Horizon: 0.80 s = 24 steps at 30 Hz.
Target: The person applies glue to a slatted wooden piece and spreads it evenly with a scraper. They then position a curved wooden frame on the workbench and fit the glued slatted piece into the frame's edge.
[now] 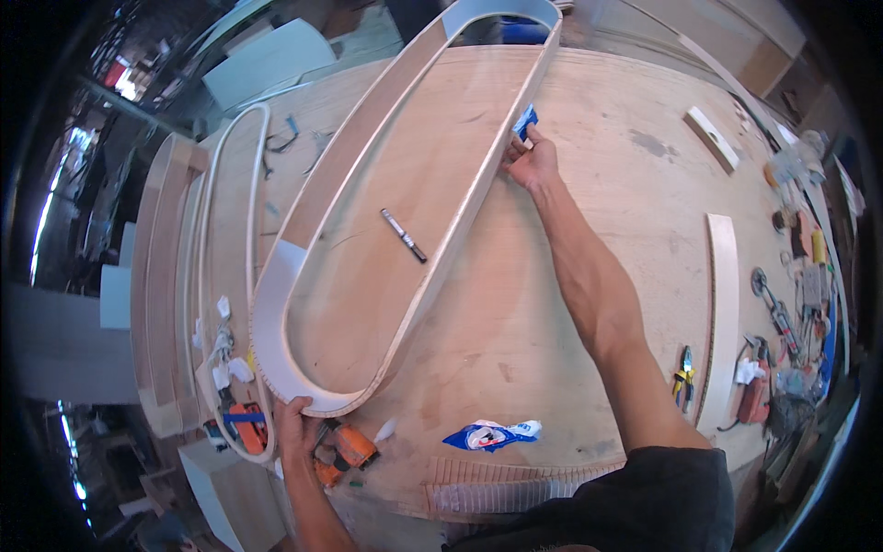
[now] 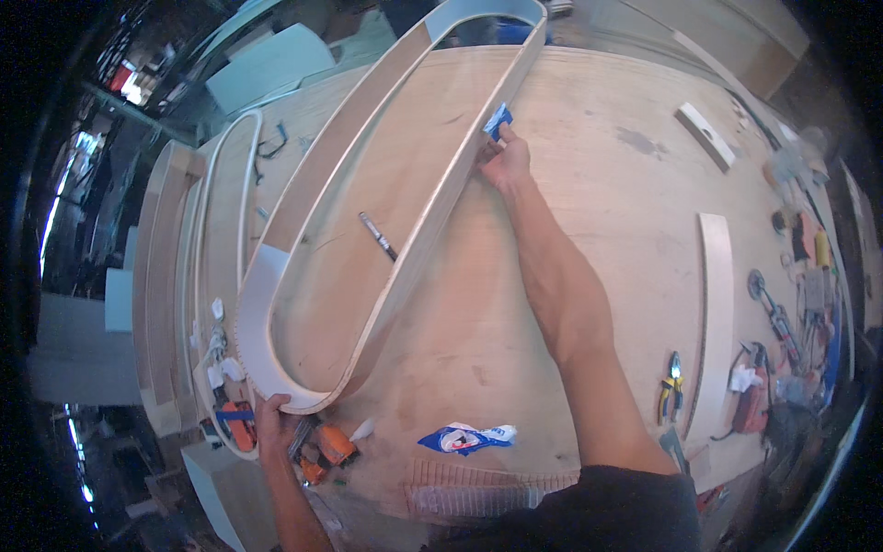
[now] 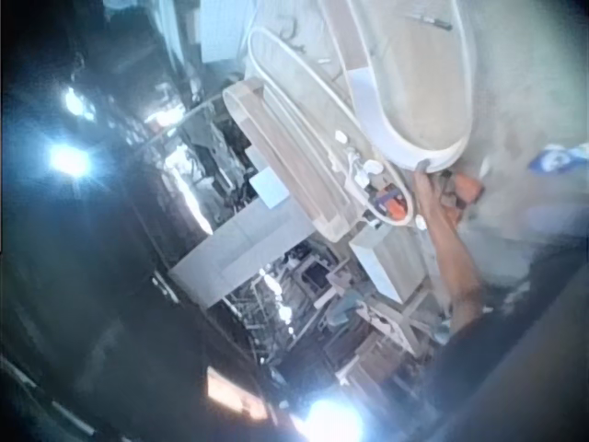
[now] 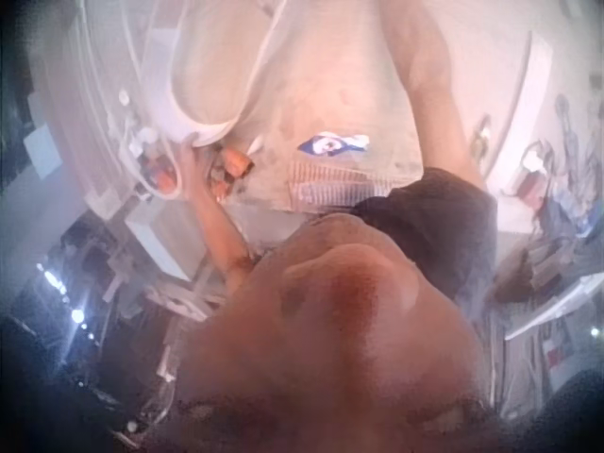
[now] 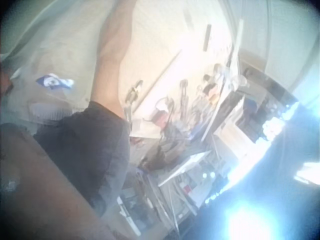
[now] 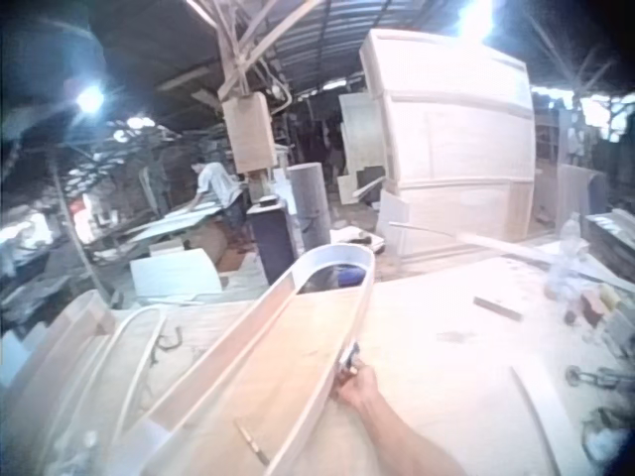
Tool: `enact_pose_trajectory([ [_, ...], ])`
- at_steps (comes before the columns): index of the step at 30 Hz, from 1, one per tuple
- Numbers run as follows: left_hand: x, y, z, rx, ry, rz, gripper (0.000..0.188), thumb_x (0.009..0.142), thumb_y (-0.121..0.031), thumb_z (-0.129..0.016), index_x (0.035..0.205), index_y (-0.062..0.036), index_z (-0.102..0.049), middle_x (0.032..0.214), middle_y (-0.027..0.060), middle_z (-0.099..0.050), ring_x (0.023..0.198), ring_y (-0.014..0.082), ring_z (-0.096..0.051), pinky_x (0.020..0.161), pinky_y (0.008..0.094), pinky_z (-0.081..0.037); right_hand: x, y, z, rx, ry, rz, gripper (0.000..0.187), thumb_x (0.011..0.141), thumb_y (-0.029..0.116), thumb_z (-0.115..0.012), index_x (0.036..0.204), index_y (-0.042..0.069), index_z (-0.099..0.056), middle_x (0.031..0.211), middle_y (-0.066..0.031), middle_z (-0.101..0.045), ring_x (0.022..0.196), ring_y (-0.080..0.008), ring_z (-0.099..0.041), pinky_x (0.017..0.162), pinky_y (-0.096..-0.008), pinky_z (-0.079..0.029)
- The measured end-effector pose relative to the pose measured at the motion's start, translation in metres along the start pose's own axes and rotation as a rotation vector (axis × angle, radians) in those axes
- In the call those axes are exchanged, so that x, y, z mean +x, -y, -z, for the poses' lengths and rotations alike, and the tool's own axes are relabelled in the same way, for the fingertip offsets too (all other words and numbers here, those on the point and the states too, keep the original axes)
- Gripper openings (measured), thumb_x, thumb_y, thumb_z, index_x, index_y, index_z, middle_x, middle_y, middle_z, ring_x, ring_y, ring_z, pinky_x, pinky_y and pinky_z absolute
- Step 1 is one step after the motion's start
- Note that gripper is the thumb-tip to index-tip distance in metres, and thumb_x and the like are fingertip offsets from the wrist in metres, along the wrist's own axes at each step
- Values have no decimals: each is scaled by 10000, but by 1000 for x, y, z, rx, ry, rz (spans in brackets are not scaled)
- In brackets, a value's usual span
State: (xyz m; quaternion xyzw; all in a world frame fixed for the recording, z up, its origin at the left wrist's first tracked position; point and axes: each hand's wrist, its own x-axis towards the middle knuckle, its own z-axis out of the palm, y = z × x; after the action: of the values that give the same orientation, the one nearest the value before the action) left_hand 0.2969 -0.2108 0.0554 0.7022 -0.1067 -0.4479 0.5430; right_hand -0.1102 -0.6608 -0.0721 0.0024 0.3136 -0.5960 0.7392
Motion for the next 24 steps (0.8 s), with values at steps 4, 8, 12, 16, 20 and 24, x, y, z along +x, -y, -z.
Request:
enact_pose_trajectory([
  [4, 21, -7, 6, 93, 37, 60, 636, 725, 39, -538, 1355, 6, -457, 1157, 147, -628, 1011, 302, -702, 800, 429, -663, -45, 16, 20, 107, -26, 80, 351, 1044, 374, -535, 1235, 79, -526, 1157, -119, -588, 1096, -290, -584, 1092, -599, -342],
  [8, 41, -28, -20, 178, 78, 40, 634, 706, 37, -535, 1336, 23, -464, 1149, 159, -626, 978, 327, -706, 771, 458, -660, -79, 49, 45, 180, -90, 150, 356, 1046, 373, -531, 1254, 84, -524, 1183, -117, -575, 1150, -281, -551, 1121, -577, -315],
  [12, 83, -51, -47, 236, 201, 86, 626, 694, 38, -525, 1318, 18, -486, 1129, 159, -629, 937, 331, -705, 719, 471, -644, -95, 80, 66, 214, -112, 214, 399, 1037, 385, -539, 1261, 56, -509, 1205, -119, -537, 1171, -282, -519, 1136, -548, -301],
  [16, 130, -68, -65, 331, 282, 85, 630, 701, 47, -530, 1328, 24, -475, 1158, 169, -609, 996, 359, -684, 780, 492, -623, -103, 98, 78, 267, -132, 247, 470, 1009, 417, -579, 1196, -8, -502, 1143, -110, -529, 1114, -274, -516, 1098, -512, -338],
  [20, 166, -88, -92, 452, 298, 110, 650, 722, 59, -528, 1364, 20, -436, 1213, 166, -585, 1067, 371, -657, 862, 517, -591, -110, 116, 93, 282, -162, 260, 432, 1005, 419, -594, 1140, 14, -527, 995, -82, -583, 989, -252, -557, 993, -470, -425],
  [24, 178, -104, -127, 468, 373, 65, 612, 729, 52, -539, 1334, 16, -457, 1181, 158, -584, 1040, 379, -646, 885, 536, -571, -111, 136, 115, 294, -133, 299, 414, 1034, 380, -551, 1285, 52, -520, 1137, -111, -535, 1078, -283, -558, 1032, -499, -435],
])
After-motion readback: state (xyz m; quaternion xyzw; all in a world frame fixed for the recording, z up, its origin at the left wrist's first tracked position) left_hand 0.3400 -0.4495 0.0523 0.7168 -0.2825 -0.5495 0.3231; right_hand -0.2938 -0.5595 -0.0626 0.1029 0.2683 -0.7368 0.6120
